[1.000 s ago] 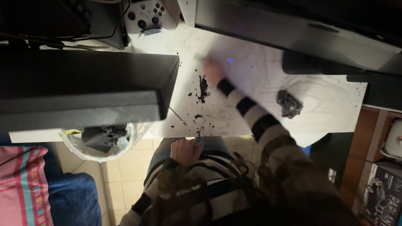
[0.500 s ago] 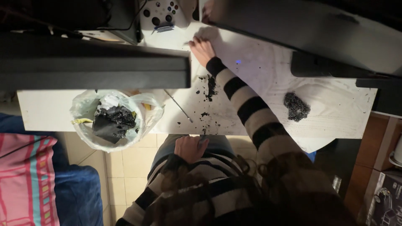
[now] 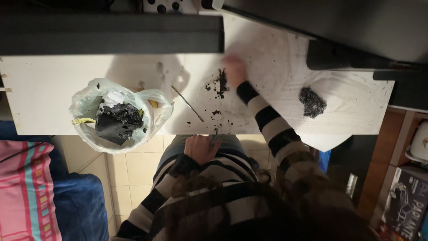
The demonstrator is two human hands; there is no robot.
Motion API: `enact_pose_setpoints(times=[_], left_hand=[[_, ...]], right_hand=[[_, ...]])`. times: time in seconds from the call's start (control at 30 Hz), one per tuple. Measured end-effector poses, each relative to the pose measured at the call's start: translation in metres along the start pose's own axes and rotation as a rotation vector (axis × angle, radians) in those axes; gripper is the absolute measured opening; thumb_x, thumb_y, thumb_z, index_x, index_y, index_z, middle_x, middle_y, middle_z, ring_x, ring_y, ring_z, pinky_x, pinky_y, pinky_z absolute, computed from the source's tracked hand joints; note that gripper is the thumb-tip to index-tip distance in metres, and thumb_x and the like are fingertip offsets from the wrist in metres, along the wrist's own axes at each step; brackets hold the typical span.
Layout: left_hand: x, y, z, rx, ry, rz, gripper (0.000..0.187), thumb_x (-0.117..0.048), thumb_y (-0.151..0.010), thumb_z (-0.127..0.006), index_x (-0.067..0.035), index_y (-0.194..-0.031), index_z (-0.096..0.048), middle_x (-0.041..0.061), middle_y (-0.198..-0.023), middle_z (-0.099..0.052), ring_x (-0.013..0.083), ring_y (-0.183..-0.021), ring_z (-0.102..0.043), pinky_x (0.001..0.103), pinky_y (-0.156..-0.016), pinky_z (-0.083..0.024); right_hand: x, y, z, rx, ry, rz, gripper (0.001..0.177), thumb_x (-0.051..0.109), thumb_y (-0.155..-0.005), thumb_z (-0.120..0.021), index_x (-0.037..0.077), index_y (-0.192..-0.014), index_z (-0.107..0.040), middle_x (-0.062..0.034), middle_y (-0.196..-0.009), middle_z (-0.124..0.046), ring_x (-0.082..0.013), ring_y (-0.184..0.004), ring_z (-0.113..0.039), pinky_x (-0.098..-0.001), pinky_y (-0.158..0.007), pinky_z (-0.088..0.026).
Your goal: Cleaning a black powder spill from a desk surface using a scraper and a scourer.
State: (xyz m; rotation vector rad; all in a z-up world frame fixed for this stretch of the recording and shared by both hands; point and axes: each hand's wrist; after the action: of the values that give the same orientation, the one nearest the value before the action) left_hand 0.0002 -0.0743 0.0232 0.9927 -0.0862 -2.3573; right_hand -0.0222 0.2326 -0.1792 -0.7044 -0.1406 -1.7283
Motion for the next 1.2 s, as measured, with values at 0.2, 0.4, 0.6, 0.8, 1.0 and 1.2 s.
enact_pose_setpoints(times=[0.2,0.4,0.6,0.8,1.0,1.2], left_hand=[[0.008,0.004,0.002,0.025,-0.029,-0.03,0.046,-0.045,-0.09,-0.069,-0.007,-0.065,-0.068,0.016,-0.06,-0.066,0.0376,-0.059,-0.067,0.05,-0.054,-0.053],[0.013,0.004,0.009,0.039,-0.026,-0.111,0.045,-0.046,-0.09,-0.068,-0.006,-0.07,-0.072,0.016,-0.062,-0.066,0.0378,-0.06,-0.067,0.05,-0.055,-0.054],[0.028,0.012,-0.001,0.111,-0.089,-0.152,0.044,-0.044,-0.092,-0.067,-0.007,-0.067,-0.069,0.016,-0.06,-0.065,0.0384,-0.058,-0.066,0.051,-0.055,-0.053],[0.031,0.021,-0.006,0.112,-0.013,-0.255,0.039,-0.042,-0.09,-0.066,-0.01,-0.067,-0.067,0.015,-0.063,-0.067,0.0385,-0.06,-0.067,0.051,-0.057,-0.053],[0.063,0.046,0.03,0.098,0.01,-0.177,0.03,-0.042,-0.091,-0.066,-0.013,-0.083,-0.072,0.015,-0.07,-0.07,0.0391,-0.065,-0.068,0.052,-0.059,-0.053],[0.184,0.124,0.068,-0.135,-0.007,0.414,0.049,-0.054,-0.097,-0.062,-0.01,-0.079,-0.074,0.013,-0.069,-0.07,0.033,-0.066,-0.069,0.047,-0.066,-0.053]], right_hand=[[-0.019,0.038,0.008,-0.059,0.091,-0.417,0.018,0.002,-0.088,-0.064,0.008,-0.101,-0.076,-0.0157,-0.099,-0.072,-0.0378,-0.09,-0.068,-0.0484,-0.081,-0.054],[0.022,0.066,0.028,-0.103,0.005,-0.436,0.01,0.005,-0.088,-0.067,0.006,-0.096,-0.072,-0.015,-0.094,-0.072,-0.0353,-0.083,-0.069,-0.0453,-0.076,-0.055],[0.018,0.148,0.049,-0.288,-0.063,-0.729,0.009,0.013,-0.09,-0.073,0.005,-0.089,-0.069,-0.0123,-0.073,-0.069,-0.0271,-0.065,-0.067,-0.0384,-0.063,-0.054],[0.064,0.208,0.04,-0.388,-0.241,-0.904,0.011,0.015,-0.091,-0.073,0.004,-0.094,-0.071,-0.0081,-0.07,-0.069,-0.0162,-0.063,-0.066,-0.0321,-0.058,-0.052],[0.087,0.209,0.023,-0.412,-0.322,-0.882,0.011,0.012,-0.092,-0.073,0.003,-0.099,-0.072,-0.0082,-0.07,-0.069,-0.0145,-0.063,-0.064,-0.0312,-0.058,-0.051],[0.069,0.17,0.04,-0.402,-0.187,-0.72,0.008,0.008,-0.092,-0.068,0.003,-0.099,-0.071,-0.0113,-0.078,-0.071,-0.0183,-0.067,-0.07,-0.0326,-0.06,-0.055]])
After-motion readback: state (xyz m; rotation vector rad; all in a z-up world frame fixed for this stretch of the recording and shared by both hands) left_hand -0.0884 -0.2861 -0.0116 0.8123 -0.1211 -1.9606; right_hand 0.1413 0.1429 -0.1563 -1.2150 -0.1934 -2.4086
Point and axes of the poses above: each hand's wrist, its own y-axis away from the middle knuckle, its own z-axis out of the back of the hand, x = y × z
